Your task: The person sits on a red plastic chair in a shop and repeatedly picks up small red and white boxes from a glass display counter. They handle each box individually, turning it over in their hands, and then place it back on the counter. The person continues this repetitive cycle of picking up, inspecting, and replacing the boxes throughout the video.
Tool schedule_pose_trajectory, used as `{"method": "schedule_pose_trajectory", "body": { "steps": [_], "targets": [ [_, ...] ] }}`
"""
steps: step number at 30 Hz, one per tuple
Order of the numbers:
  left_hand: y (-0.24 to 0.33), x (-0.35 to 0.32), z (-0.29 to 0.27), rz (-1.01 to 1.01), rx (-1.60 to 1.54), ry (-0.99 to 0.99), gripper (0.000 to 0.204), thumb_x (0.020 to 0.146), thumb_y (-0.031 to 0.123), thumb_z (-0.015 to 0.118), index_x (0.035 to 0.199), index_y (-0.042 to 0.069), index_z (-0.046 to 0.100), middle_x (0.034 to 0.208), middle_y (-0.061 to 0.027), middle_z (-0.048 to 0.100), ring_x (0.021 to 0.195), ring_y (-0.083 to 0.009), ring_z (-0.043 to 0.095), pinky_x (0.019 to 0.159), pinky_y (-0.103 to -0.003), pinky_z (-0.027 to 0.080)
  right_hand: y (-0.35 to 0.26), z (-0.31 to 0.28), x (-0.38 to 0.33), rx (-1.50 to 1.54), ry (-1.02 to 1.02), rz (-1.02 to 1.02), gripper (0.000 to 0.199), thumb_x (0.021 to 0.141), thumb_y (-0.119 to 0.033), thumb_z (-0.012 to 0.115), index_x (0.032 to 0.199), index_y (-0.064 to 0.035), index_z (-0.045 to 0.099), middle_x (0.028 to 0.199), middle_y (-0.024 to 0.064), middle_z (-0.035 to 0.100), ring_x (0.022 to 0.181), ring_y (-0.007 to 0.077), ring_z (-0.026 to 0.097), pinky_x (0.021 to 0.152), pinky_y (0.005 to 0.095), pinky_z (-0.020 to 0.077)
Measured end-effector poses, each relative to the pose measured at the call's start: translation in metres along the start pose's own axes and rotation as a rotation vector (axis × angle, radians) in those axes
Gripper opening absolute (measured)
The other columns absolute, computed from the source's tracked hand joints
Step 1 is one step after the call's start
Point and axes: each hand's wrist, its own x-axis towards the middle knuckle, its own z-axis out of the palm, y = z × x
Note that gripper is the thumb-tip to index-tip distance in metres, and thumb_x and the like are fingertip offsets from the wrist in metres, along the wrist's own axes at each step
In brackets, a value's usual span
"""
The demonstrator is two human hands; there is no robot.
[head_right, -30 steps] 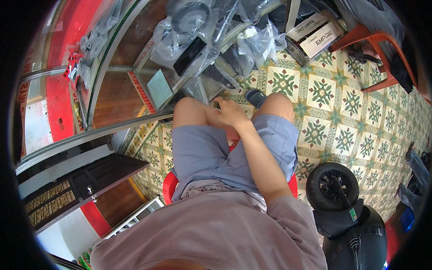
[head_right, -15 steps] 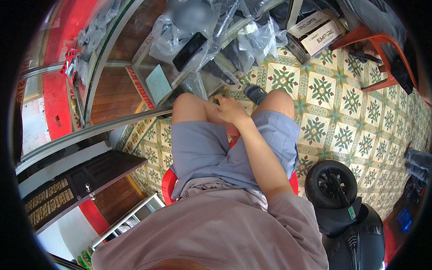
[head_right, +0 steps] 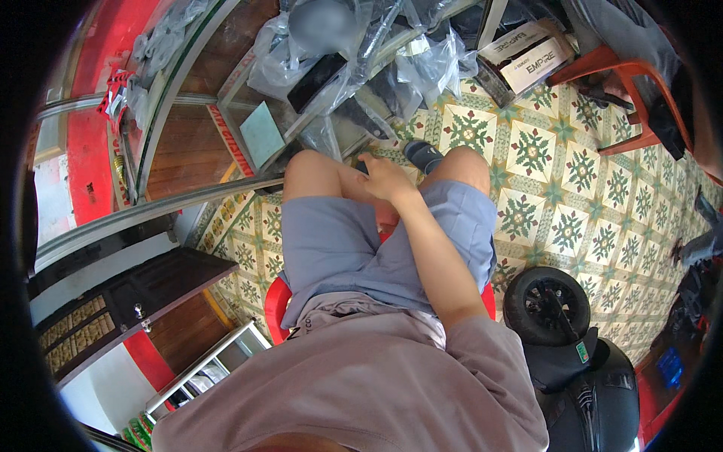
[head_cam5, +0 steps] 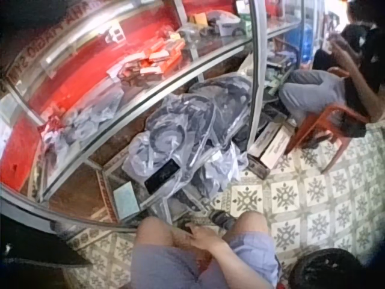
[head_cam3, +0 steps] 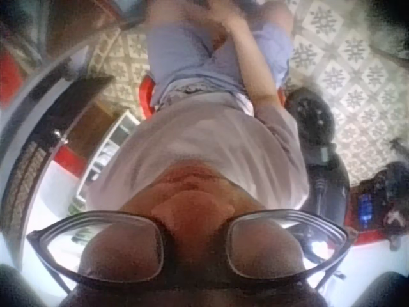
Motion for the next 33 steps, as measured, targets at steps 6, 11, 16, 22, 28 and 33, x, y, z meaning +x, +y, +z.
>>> {"method": "schedule_pose_trajectory", "body": {
  "steps": [6, 11, 16, 22, 28, 33],
  "targets": [
    [-0.009, 0.005, 0.003, 0.027, -0.015, -0.004, 0.024, 0.090, 0.019, 0.054, 0.106, 0.002, 0.059, 0.089, -0.0087, 0.062, 0.080, -0.0174, 0.059, 0.070, -0.032, 0.048, -0.005, -0.004, -0.002, -0.025, -0.078, 0.053, 0.051, 0.081, -0.027, 0.061, 0.124, -0.0045, 0.046, 0.110, 0.0243, 0.059, 0.107, 0.0377, 0.055, 0.091, 0.0434, 0.0433],
    [-0.016, 0.010, 0.004, 0.067, -0.025, -0.001, 0.024, 0.089, 0.019, 0.054, 0.106, 0.002, 0.059, 0.088, -0.0089, 0.062, 0.080, -0.0175, 0.059, 0.070, -0.032, 0.048, 0.000, -0.001, -0.005, -0.012, -0.023, 0.037, 0.048, 0.080, -0.025, 0.063, 0.121, -0.0023, 0.051, 0.087, 0.0197, 0.064, 0.086, 0.0363, 0.062, 0.076, 0.0418, 0.0485],
    [-0.024, 0.023, 0.007, 0.138, -0.037, -0.007, 0.024, 0.089, 0.019, 0.054, 0.106, 0.002, 0.059, 0.088, -0.0090, 0.062, 0.079, -0.0176, 0.059, 0.069, -0.032, 0.048, 0.017, 0.010, -0.002, -0.078, -0.026, -0.020, 0.049, 0.081, -0.028, 0.061, 0.122, -0.0035, 0.051, 0.090, 0.0207, 0.065, 0.090, 0.0367, 0.062, 0.079, 0.0419, 0.0480],
    [-0.033, 0.047, 0.014, 0.218, -0.051, -0.010, 0.025, 0.089, 0.019, 0.054, 0.106, 0.002, 0.059, 0.087, -0.0091, 0.062, 0.078, -0.0178, 0.059, 0.068, -0.032, 0.048, 0.013, 0.010, -0.012, -0.192, -0.092, 0.015, 0.052, 0.080, -0.031, 0.060, 0.125, -0.0055, 0.050, 0.098, 0.0226, 0.064, 0.096, 0.0378, 0.060, 0.084, 0.0428, 0.0466],
    [-0.017, 0.094, 0.024, 0.338, -0.028, -0.032, 0.025, 0.089, 0.019, 0.054, 0.106, 0.002, 0.059, 0.087, -0.0093, 0.062, 0.077, -0.0180, 0.059, 0.068, -0.032, 0.048, 0.025, 0.022, -0.012, -0.264, -0.137, -0.012, 0.052, 0.078, -0.029, 0.059, 0.123, -0.0051, 0.052, 0.103, 0.0236, 0.062, 0.100, 0.0378, 0.058, 0.086, 0.0431, 0.0463],
    [-0.007, 0.116, 0.030, 0.339, -0.010, -0.023, 0.025, 0.089, 0.019, 0.054, 0.106, 0.002, 0.059, 0.086, -0.0094, 0.062, 0.077, -0.0181, 0.059, 0.067, -0.032, 0.048, 0.028, 0.034, -0.006, -0.334, -0.210, 0.012, 0.054, 0.076, -0.029, 0.060, 0.124, -0.0058, 0.051, 0.114, 0.0215, 0.059, 0.107, 0.0360, 0.056, 0.091, 0.0414, 0.0443]
  ]
}}
